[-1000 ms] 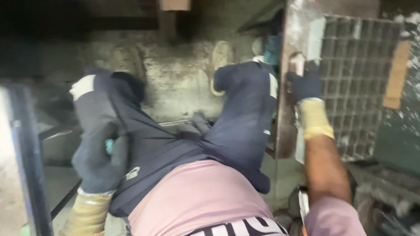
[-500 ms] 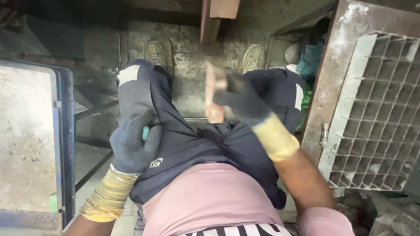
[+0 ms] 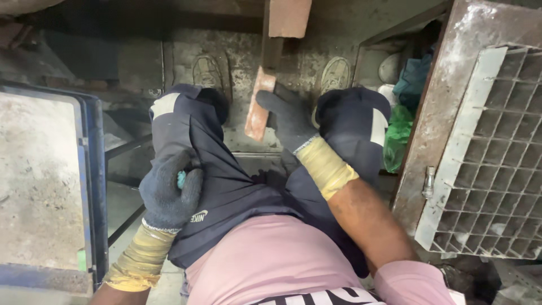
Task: The person puts on gloves and then uses a cloth and a polishing block to rub and polish small L-shaped metal components by hand, handling them one at a time.
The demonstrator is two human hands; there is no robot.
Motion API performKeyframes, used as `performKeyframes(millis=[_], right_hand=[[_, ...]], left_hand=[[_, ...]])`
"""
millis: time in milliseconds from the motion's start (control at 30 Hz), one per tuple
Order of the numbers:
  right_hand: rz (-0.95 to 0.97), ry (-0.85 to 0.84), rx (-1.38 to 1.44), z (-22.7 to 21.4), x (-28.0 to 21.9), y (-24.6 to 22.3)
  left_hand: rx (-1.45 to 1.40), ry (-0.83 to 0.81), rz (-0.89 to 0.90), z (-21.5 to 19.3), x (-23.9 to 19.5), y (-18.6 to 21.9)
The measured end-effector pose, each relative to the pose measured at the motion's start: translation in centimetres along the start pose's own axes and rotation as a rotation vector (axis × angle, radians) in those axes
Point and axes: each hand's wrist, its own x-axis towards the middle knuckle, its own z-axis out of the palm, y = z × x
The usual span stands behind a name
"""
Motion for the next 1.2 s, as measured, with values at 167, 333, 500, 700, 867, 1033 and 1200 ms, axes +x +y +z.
performKeyframes(millis=[167, 333, 500, 700, 867, 1033, 1200], right_hand=[[-0.116, -0.091, -0.042, -3.0, -2.1, -1.6], [-0.138, -0.047, 0.125, -3.8, -1.6, -1.1], [0.001, 0.007, 0.238, -2.5, -0.5, 0.3], [-0.055, -0.005, 0.002, -0.9, -0.5, 0.2], [-0.144, -0.058, -0.103, -1.6, -2.3, -1.7], [-0.650, 0.066, -0.958, -6.5, -8.0, -6.2], [-0.539, 0.187, -0.101, -10.5, -15.1, -11.9]], left_hand=[[-0.055, -0.007, 0.014, 0.2, 0.0, -0.2], [-0.032, -0.003, 0.057, 0.4, 0.2, -0.2], [-0.052, -0.001, 0.018, 0.5, 0.2, -0.2], [-0.036, -0.006, -0.007, 0.4, -0.1, -0.3], [-0.013, 0.022, 0.041, 0.4, 0.0, -0.3], [-0.176, 0.023, 0.050, 0.4, -1.2, -0.8], [-0.122, 0.047, -0.009, 0.0, -2.0, -0.8]])
